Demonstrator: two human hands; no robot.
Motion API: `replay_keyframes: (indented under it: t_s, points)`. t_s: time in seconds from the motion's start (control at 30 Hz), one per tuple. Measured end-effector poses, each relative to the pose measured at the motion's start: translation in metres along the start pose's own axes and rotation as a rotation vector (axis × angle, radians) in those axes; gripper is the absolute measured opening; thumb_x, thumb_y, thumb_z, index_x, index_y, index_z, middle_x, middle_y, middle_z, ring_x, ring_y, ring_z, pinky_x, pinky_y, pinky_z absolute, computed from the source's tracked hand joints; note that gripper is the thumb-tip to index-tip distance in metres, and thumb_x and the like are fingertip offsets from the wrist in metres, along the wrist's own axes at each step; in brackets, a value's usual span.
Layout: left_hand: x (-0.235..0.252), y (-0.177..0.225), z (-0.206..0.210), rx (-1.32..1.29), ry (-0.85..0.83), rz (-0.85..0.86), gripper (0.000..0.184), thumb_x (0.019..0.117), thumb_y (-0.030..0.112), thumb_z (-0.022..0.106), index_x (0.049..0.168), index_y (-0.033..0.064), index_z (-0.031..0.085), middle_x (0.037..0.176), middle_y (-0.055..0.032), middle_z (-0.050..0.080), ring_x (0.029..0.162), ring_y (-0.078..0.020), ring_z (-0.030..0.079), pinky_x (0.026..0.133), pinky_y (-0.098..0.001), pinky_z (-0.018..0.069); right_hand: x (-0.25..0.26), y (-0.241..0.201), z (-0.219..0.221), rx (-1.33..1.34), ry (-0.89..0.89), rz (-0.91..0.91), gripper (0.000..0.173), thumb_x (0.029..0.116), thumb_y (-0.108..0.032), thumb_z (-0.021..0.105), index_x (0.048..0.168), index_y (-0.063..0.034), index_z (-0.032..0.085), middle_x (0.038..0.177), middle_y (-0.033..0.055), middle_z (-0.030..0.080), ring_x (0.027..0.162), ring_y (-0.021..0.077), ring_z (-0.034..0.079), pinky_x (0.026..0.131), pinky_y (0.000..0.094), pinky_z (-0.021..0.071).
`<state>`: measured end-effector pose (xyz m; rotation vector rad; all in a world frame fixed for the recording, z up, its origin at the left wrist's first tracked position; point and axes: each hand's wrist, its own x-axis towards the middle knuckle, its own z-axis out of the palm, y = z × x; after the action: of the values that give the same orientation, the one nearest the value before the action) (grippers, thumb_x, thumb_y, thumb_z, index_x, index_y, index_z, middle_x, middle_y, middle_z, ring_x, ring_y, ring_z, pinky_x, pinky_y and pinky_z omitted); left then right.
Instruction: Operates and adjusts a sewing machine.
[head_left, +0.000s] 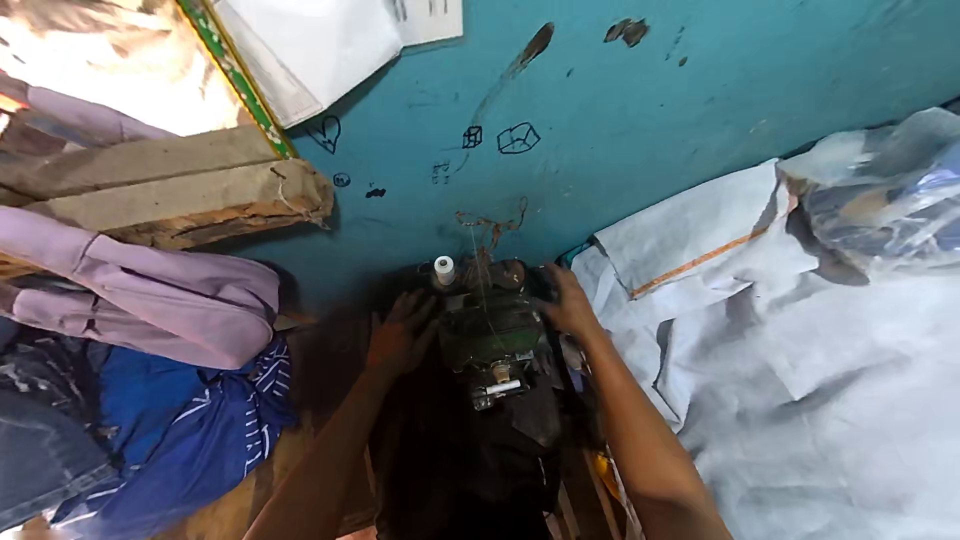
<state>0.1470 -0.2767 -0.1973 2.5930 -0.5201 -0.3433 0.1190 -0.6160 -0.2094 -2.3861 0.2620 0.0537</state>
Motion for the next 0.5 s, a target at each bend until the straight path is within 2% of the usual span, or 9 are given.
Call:
replay_keyframes:
  t_s: [0.03,0.1,0.17,0.23,0.37,0.43,0.5]
  points:
    - [-0.001,0.002,-0.002,-0.003,-0.008,-0.009,0.047,0.1068,0.045,0.045,0.15,0.0289,0.054,0.164,-0.0018,0.038,0.155,-0.032,0.026,0.115,-0.0766,0.0144,0.023,0.002,0.004,-0.048,-0.044,-0.046,0.088,0.0815,-0.021,0.086,0.156,-0.0084,0.04,0.149,0.0274,0.047,0.137,0.0447,0.046,0.113,0.0606,0.0396]
    - [-0.003,0.007,-0.007,-0.005,-0.014,-0.025,0.047,0.1069,0.045,0.044,0.149,0.029,0.055,0.164,-0.0015,0.039,0.155,-0.0314,0.027,0.117,-0.0744,0.0148,0.052,0.003,0.015,-0.105,-0.122,-0.075,0.092,0.0788,-0.028,0.089,0.156,-0.0117,0.041,0.148,0.0241,0.05,0.136,0.0426,0.049,0.112,0.0622,0.0396]
    - [-0.002,0.011,-0.011,-0.01,-0.02,-0.048,0.047,0.1068,0.047,0.044,0.149,0.0295,0.055,0.163,-0.0012,0.04,0.154,-0.0301,0.028,0.118,-0.0729,0.0142,0.062,0.002,0.021,-0.097,-0.164,-0.049,0.075,0.0828,-0.027,0.086,0.148,-0.0106,0.051,0.139,0.0205,0.059,0.129,0.0382,0.057,0.109,0.0603,0.0436]
    - [-0.002,0.01,-0.011,-0.025,-0.03,-0.06,0.049,0.1064,0.05,0.042,0.149,0.0302,0.055,0.163,-0.0008,0.04,0.155,-0.0295,0.028,0.118,-0.0734,0.0117,0.054,-0.004,0.013,-0.042,-0.141,0.008,0.063,0.0861,-0.023,0.083,0.141,-0.0068,0.056,0.131,0.0224,0.064,0.123,0.0389,0.062,0.106,0.0607,0.0468]
    - [0.0,0.003,-0.008,-0.081,-0.031,-0.054,0.049,0.1056,0.052,0.044,0.149,0.0311,0.056,0.163,0.0004,0.04,0.155,-0.0311,0.026,0.116,-0.0762,0.0108,0.017,-0.031,-0.043,-0.008,0.174,-0.028,0.065,0.0843,-0.029,0.083,0.135,0.0034,0.058,0.129,0.0277,0.062,0.12,0.0416,0.061,0.101,0.0598,0.0487]
    - [-0.001,-0.001,-0.001,-0.083,-0.001,-0.036,0.048,0.1054,0.051,0.045,0.148,0.0326,0.056,0.163,0.0018,0.04,0.155,-0.0305,0.027,0.115,-0.0776,0.0129,0.005,-0.049,-0.069,0.079,0.334,-0.099,0.067,0.0812,-0.03,0.085,0.133,0.0036,0.058,0.124,0.0251,0.065,0.112,0.0353,0.065,0.096,0.0537,0.0529]
    - [-0.003,-0.002,0.003,-0.076,0.035,-0.022,0.047,0.1048,0.051,0.047,0.147,0.0331,0.057,0.162,0.0019,0.042,0.154,-0.0302,0.03,0.115,-0.0772,0.0153,0.002,-0.068,-0.083,0.194,0.386,-0.212,0.067,0.0792,-0.031,0.084,0.131,0.0018,0.058,0.119,0.0192,0.068,0.106,0.0243,0.069,0.092,0.0439,0.0587]
